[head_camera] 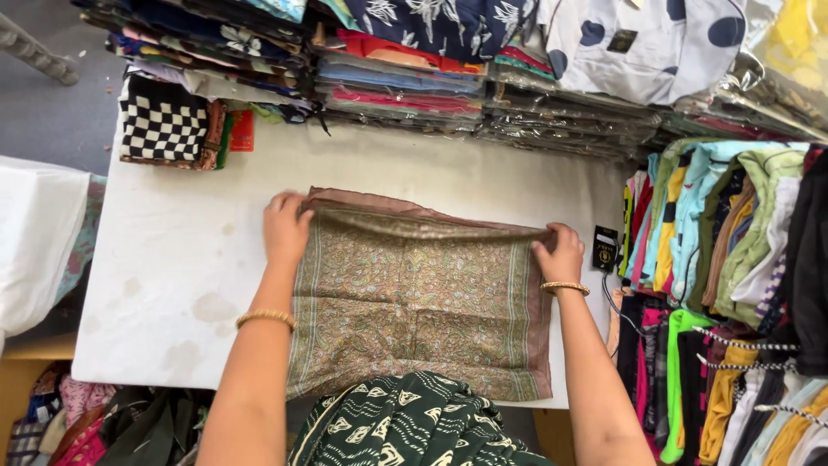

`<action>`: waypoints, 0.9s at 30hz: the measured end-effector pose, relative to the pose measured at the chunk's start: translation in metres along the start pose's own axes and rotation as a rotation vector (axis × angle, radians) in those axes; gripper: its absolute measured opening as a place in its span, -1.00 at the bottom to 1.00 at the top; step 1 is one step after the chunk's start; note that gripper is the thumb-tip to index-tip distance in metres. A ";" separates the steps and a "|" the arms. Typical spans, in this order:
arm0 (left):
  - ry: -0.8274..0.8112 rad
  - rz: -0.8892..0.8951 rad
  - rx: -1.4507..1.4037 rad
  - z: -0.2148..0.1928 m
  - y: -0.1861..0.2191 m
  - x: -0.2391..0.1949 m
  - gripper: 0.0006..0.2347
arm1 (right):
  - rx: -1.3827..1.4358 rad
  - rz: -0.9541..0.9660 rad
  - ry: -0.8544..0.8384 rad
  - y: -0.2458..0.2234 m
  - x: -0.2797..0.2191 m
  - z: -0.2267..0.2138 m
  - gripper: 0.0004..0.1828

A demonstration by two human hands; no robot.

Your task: The person folds several pieces of patterned fabric on a white table. They unfold each item, smooth it out, and fold it into a compact rectangle before stacking it with the others. The items include a checkered cloth, a brown patterned cloth, a dark green floral cloth, a red patterned cloth, a pink patterned cloth, and a green paisley cloth.

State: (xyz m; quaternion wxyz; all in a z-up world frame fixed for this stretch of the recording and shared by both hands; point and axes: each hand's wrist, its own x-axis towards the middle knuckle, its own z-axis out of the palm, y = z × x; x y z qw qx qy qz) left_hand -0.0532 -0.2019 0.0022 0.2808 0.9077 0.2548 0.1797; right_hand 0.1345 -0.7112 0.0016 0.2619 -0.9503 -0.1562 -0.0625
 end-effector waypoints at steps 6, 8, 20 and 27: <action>-0.185 0.047 0.142 0.037 0.011 0.033 -0.42 | 0.020 0.175 -0.229 0.006 0.008 0.014 -0.38; -0.320 -0.039 0.161 0.048 -0.011 0.043 -0.60 | 0.072 0.284 -0.300 0.022 0.015 0.017 -0.47; 0.170 0.234 -0.382 -0.136 0.141 0.135 -0.89 | 0.627 -0.042 0.147 -0.061 0.130 -0.132 -0.80; 0.168 0.305 -0.582 -0.239 0.151 0.047 -0.83 | 0.782 -0.177 0.177 -0.095 0.039 -0.238 -0.84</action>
